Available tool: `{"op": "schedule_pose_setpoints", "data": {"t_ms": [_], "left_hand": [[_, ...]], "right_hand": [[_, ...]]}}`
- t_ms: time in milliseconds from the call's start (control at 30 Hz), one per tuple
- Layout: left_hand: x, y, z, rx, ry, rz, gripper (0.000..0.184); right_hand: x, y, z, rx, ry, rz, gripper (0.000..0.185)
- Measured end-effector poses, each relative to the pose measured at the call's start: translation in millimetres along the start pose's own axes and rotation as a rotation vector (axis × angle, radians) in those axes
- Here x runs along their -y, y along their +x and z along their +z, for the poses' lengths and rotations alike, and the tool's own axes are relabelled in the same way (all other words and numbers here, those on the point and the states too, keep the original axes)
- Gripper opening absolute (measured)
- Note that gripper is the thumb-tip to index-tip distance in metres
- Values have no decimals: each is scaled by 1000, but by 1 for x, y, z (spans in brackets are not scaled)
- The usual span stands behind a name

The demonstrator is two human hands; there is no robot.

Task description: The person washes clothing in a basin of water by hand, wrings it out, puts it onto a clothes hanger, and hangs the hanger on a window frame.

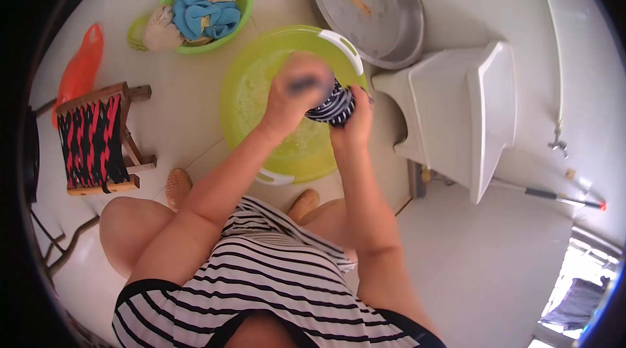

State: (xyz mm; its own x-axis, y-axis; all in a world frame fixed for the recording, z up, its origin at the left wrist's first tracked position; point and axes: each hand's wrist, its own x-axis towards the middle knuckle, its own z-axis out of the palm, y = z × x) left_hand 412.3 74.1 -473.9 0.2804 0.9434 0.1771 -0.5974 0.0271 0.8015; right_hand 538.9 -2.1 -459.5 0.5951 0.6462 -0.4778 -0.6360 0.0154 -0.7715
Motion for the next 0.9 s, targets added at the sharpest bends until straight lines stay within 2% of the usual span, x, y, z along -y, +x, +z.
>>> {"op": "schedule_pose_setpoints", "data": {"t_ms": [33, 100, 167, 200, 233, 300, 333, 367, 433, 467, 533, 567, 633, 667, 700, 767, 800, 900], "left_hand": [[-10, 1, 2, 105, 302, 222, 16], [-21, 6, 5, 223, 408, 198, 15], [-22, 13, 7, 357, 424, 78, 20], [-21, 19, 3, 432, 430, 3, 30], [-19, 25, 6, 482, 464, -15, 30], [-16, 37, 14, 384, 387, 21, 41], [-22, 42, 18, 471, 486, 49, 50], [-27, 51, 22, 532, 510, 34, 50], [-34, 65, 29, 668, 713, 374, 45], [-38, 72, 33, 719, 722, 364, 45], [-49, 83, 47, 923, 741, 572, 40], [-55, 81, 60, 967, 742, 567, 40], [-71, 67, 85, 1193, 722, 655, 28], [-76, 60, 96, 1277, 708, 678, 24], [-79, 53, 105, 1365, 749, 721, 20], [-75, 42, 117, 1463, 793, 760, 16], [-72, 39, 120, 1516, 782, 750, 13], [-69, 28, 131, 1601, 788, 702, 11]], "right_hand": [[0, 1, 4, 64, 24, 183, 21], [-6, 7, 4, 62, 73, 266, 22], [-13, 13, -4, 144, 93, 404, 31], [-15, 10, -2, 100, 145, 409, 33], [-10, 8, -1, 120, 158, 442, 37], [-8, 16, -4, 185, 300, 461, 41], [0, 15, 1, 180, 368, 445, 41], [15, 11, 6, 190, 416, 402, 42], [35, 8, 4, 179, 509, 349, 43], [42, 11, -1, 269, 488, 355, 44], [54, 10, -4, 401, 485, 334, 39], [56, 10, -7, 393, 523, 317, 39], [56, 11, -13, 459, 532, 428, 32], [54, 11, -15, 474, 521, 401, 25], [55, 8, -15, 462, 568, 490, 22], [51, 15, -19, 568, 579, 501, 22], [52, 14, -17, 500, 507, 517, 23], [47, 22, -20, 580, 386, 491, 24]]}}
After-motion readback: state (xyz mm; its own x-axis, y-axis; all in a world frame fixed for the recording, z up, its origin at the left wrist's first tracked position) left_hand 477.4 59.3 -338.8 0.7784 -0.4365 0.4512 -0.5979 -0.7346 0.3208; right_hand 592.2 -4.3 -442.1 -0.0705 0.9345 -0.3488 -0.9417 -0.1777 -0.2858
